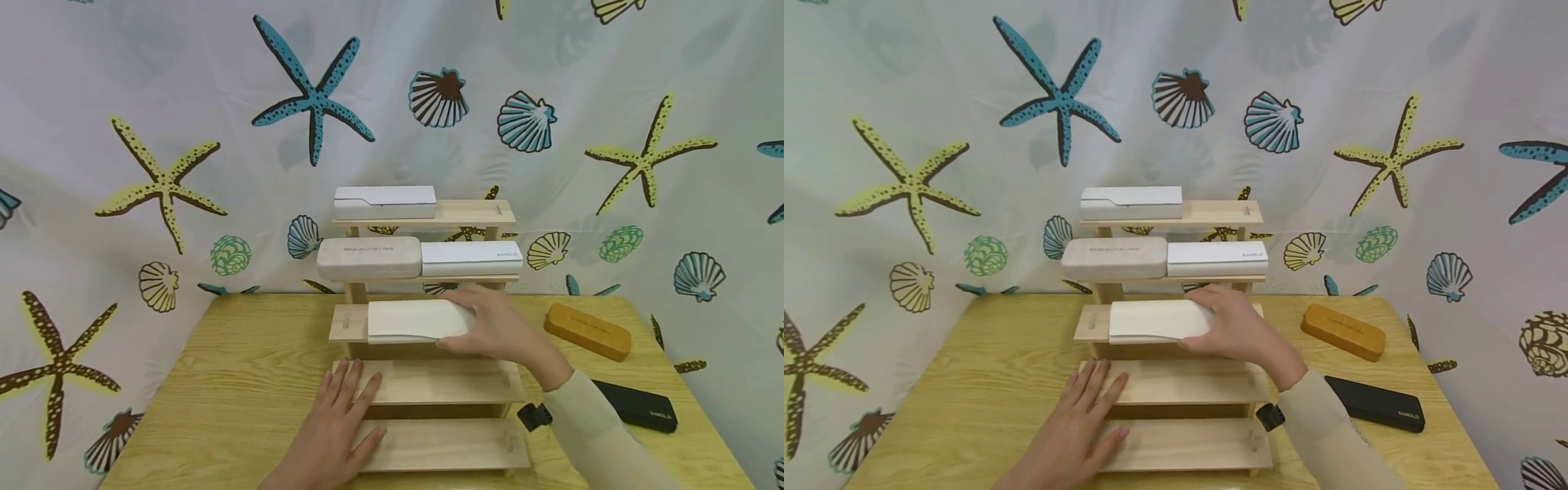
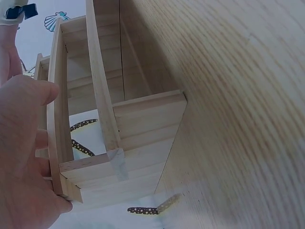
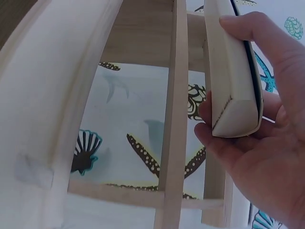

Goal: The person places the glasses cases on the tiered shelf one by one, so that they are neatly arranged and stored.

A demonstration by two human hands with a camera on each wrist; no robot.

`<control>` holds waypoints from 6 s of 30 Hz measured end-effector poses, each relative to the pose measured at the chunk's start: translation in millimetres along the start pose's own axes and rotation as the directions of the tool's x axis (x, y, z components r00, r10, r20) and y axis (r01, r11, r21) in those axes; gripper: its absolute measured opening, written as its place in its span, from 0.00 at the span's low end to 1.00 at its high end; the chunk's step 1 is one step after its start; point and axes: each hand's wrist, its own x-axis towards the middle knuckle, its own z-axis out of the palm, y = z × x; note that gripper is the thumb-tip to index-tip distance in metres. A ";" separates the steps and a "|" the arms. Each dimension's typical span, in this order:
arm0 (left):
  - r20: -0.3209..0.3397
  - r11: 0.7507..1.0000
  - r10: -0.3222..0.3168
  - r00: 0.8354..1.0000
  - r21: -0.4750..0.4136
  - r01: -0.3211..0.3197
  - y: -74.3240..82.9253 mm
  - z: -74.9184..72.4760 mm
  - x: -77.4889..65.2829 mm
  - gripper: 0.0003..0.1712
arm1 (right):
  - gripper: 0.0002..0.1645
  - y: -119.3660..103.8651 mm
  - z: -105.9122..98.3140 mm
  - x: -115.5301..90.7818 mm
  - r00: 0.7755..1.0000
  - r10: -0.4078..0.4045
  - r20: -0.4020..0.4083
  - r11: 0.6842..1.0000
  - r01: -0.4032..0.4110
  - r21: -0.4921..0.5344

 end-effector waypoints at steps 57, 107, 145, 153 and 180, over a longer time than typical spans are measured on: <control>0.015 0.999 -0.017 1.000 -0.027 0.017 -0.5 -0.9 -0.7 0.43 | 0.52 -24.1 36.2 26.2 0.997 0.063 0.037 0.998 -0.063 0.001; -0.046 0.999 0.037 0.998 0.009 -0.037 -1.4 1.4 -0.1 0.45 | 0.30 153.0 -17.9 -180.3 0.873 0.416 -0.255 0.906 -0.420 0.041; -0.045 1.000 0.021 0.999 0.021 -0.020 -1.3 3.0 -0.2 0.45 | 0.56 214.9 -28.8 -242.4 0.796 0.606 -0.013 0.791 -0.604 -0.100; -0.049 0.999 0.034 0.998 0.015 -0.033 -1.8 2.9 0.1 0.45 | 0.51 221.8 -25.2 -243.4 0.841 0.540 -0.011 0.833 -0.537 -0.132; -0.038 1.000 0.023 0.999 -0.011 -0.024 -1.1 0.3 0.0 0.44 | 0.54 225.0 -21.6 -237.2 0.833 0.551 0.053 0.831 -0.542 -0.122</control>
